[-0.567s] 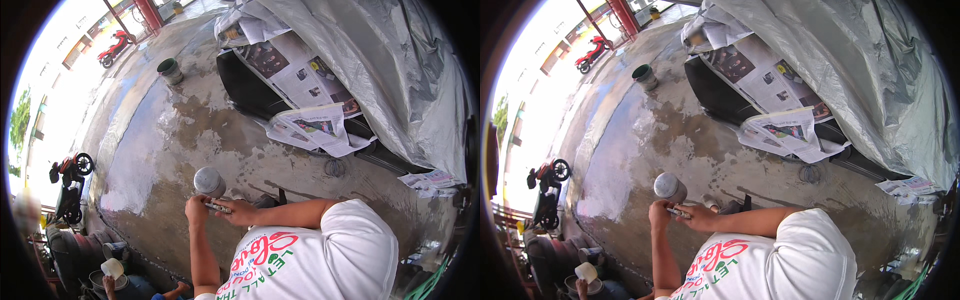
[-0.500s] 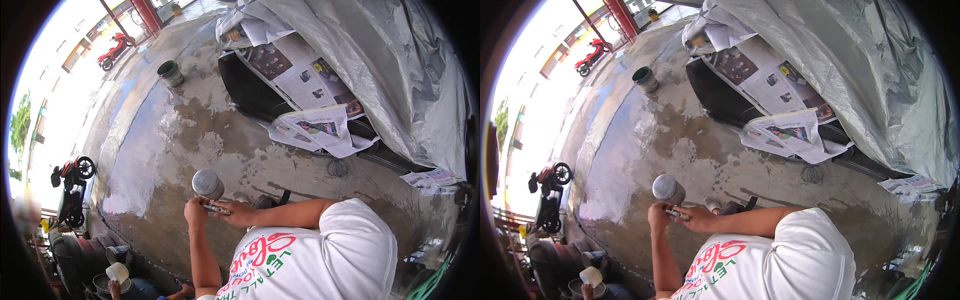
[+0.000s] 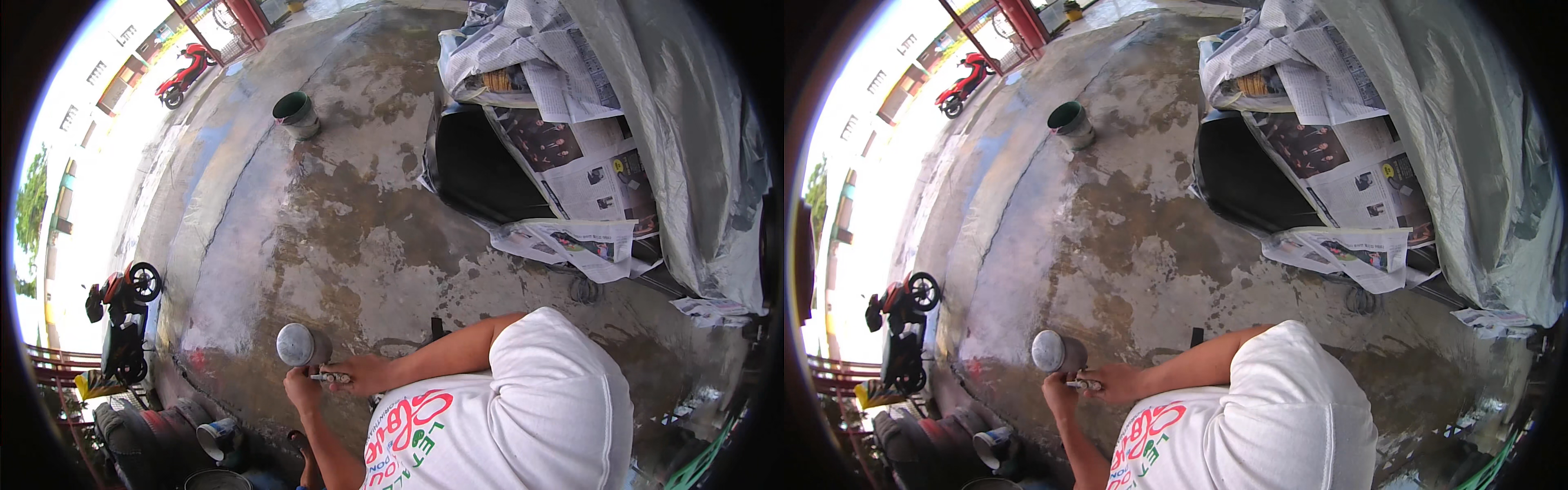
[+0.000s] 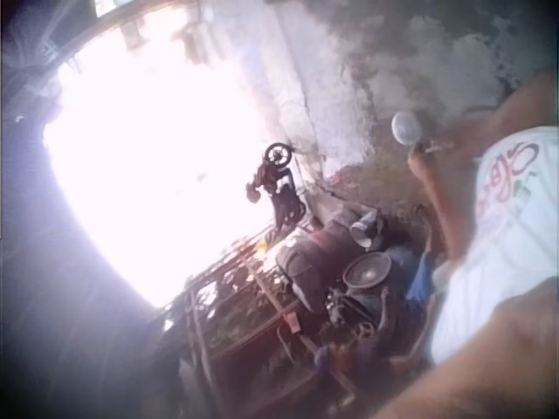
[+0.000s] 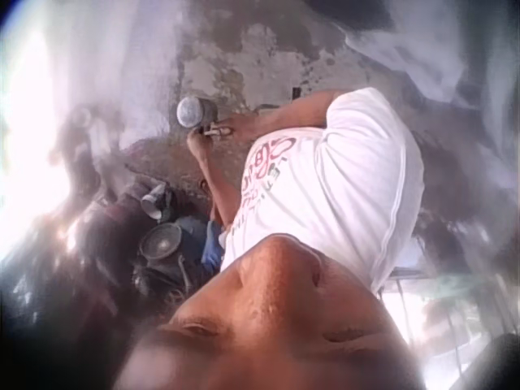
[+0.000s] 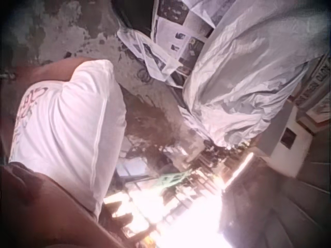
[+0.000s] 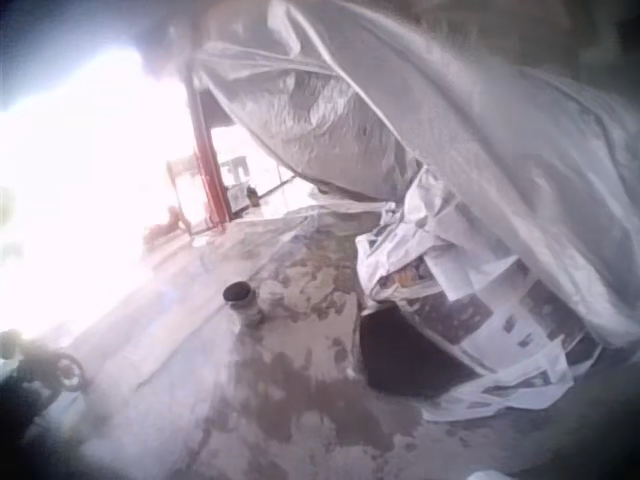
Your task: The person uses a spray gun to apply paint to a car door and rear quarter panel in a workshop. The person moves around the vehicle to cover different sections, including the lower edge and side panels, while other parts of the car are masked with newspaper and plastic.
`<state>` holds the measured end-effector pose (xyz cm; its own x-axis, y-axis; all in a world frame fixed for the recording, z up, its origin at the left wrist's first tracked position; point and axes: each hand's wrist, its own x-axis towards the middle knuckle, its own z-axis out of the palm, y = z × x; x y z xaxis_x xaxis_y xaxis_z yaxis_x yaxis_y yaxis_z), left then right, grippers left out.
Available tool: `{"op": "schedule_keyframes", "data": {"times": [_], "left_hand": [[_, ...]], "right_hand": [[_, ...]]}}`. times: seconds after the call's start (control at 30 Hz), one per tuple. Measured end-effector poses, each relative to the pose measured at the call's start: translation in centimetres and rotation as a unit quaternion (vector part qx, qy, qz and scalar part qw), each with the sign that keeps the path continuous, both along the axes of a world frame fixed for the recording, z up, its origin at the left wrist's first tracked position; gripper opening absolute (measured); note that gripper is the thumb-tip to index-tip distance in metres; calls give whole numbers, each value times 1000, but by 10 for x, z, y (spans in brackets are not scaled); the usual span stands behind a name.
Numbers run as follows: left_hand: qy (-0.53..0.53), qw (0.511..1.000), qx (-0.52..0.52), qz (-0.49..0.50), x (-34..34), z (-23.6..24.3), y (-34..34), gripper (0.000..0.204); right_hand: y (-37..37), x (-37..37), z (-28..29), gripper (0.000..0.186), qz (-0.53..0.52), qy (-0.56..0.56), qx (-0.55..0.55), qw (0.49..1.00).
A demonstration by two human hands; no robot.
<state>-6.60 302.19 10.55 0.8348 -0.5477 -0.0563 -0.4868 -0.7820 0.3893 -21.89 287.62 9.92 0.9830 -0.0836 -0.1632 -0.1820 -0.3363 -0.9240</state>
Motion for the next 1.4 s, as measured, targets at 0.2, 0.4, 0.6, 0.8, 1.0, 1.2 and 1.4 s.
{"op": "schedule_keyframes", "data": {"times": [0.2,0.4,0.6,0.8,1.0,1.2,1.4], "left_hand": [[40,997,-43,-47,121,-35,-53,23],[43,979,-38,-195,274,-37,-141,12],[31,937,16,-347,389,-21,-262,19],[31,895,31,-443,446,-23,-400,17],[6,898,12,-439,557,-6,-534,19],[-21,906,40,-421,663,9,-629,12],[72,900,-40,-429,755,-44,-734,12]], "right_hand": [[-37,118,-36,62,-33,44,-79,995],[-85,242,-17,62,-165,52,-56,983],[-144,333,8,61,-293,96,-5,951],[-223,399,-11,59,-441,28,-63,895],[-356,502,16,51,-476,-22,2,879],[-458,604,28,57,-428,19,1,904],[-567,711,-18,58,-453,37,-21,890]]}}
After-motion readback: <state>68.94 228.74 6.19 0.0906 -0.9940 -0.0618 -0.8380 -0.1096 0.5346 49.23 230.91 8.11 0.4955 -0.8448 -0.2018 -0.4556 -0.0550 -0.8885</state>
